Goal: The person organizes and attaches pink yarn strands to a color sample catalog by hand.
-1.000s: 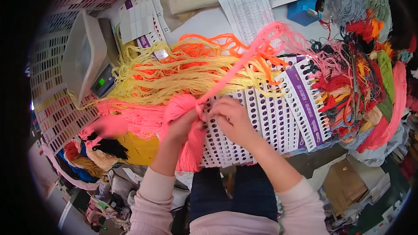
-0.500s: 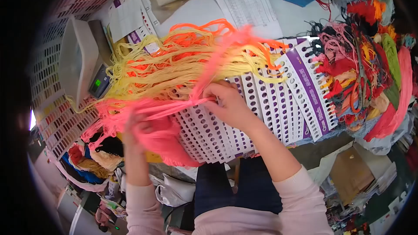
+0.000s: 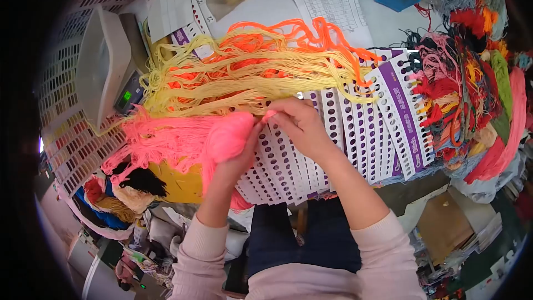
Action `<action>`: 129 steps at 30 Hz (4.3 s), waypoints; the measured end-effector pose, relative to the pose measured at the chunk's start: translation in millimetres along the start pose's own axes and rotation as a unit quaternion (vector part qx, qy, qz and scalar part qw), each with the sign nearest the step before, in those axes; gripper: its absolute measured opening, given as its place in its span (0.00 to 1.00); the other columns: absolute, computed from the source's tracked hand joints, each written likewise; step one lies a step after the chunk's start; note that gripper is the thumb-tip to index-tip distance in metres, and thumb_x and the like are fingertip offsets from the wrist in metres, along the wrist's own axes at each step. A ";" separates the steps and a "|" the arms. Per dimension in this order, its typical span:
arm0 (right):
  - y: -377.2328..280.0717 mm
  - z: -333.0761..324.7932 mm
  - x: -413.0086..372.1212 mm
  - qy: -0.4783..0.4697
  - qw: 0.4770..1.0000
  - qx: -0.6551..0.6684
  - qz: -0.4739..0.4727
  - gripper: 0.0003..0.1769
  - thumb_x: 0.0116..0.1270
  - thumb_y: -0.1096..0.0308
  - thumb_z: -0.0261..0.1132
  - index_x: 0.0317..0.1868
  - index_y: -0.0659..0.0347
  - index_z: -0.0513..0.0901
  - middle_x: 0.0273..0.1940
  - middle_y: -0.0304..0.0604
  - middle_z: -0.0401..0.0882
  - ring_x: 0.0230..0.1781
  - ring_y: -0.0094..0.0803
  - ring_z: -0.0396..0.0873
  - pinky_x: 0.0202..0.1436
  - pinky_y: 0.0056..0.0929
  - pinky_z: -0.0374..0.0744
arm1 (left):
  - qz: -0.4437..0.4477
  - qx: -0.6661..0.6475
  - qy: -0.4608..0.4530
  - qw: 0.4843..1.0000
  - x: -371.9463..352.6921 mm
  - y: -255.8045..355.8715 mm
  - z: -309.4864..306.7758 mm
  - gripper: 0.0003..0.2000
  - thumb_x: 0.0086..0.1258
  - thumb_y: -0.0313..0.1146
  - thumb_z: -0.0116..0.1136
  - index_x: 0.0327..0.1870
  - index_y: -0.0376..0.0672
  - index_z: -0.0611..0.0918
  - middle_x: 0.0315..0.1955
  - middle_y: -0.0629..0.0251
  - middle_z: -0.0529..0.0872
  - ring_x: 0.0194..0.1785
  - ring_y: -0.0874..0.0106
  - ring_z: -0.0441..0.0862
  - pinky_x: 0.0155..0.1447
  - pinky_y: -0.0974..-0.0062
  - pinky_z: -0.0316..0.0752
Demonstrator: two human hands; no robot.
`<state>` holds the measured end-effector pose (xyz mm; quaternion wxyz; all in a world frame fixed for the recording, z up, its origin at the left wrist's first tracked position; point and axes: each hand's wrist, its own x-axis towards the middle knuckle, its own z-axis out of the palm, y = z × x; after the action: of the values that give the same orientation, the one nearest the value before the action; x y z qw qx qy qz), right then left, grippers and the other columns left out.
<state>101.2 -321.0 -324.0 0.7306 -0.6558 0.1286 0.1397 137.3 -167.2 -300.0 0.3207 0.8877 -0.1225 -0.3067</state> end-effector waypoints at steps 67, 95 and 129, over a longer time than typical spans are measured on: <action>-276.2 199.2 -228.4 -0.076 0.959 0.265 0.062 0.04 0.53 0.80 0.55 0.27 0.70 0.77 0.26 0.42 0.73 0.16 0.18 0.60 0.17 0.16 0.58 | 0.088 -0.729 -0.107 0.671 -305.4 83.4 -191.1 0.17 0.65 0.31 0.44 0.51 0.31 0.67 0.51 0.56 0.69 0.53 0.68 0.69 0.55 0.71 0.65; -283.8 196.0 -236.3 -0.087 0.970 0.213 0.077 0.04 0.55 0.77 0.57 0.29 0.69 0.77 0.16 0.34 0.68 0.12 0.14 0.55 0.15 0.15 0.54 | 0.094 -0.785 -0.200 0.579 -303.2 72.1 -185.3 0.24 0.63 0.38 0.45 0.54 0.29 0.63 0.49 0.55 0.71 0.51 0.68 0.70 0.54 0.70 0.65; -286.8 210.5 -240.5 -0.058 0.979 0.184 0.063 0.05 0.55 0.74 0.59 0.28 0.67 0.79 0.15 0.28 0.65 0.13 0.11 0.56 0.15 0.13 0.54 | 0.061 -0.790 -0.064 0.607 -317.2 90.7 -186.3 0.12 0.63 0.29 0.46 0.45 0.32 0.72 0.39 0.58 0.77 0.42 0.70 0.75 0.45 0.74 0.70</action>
<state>-14.0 -149.1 52.3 0.8350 -0.4913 0.1506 0.1968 3.5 -13.1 19.2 0.9066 0.2583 0.0931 -0.3205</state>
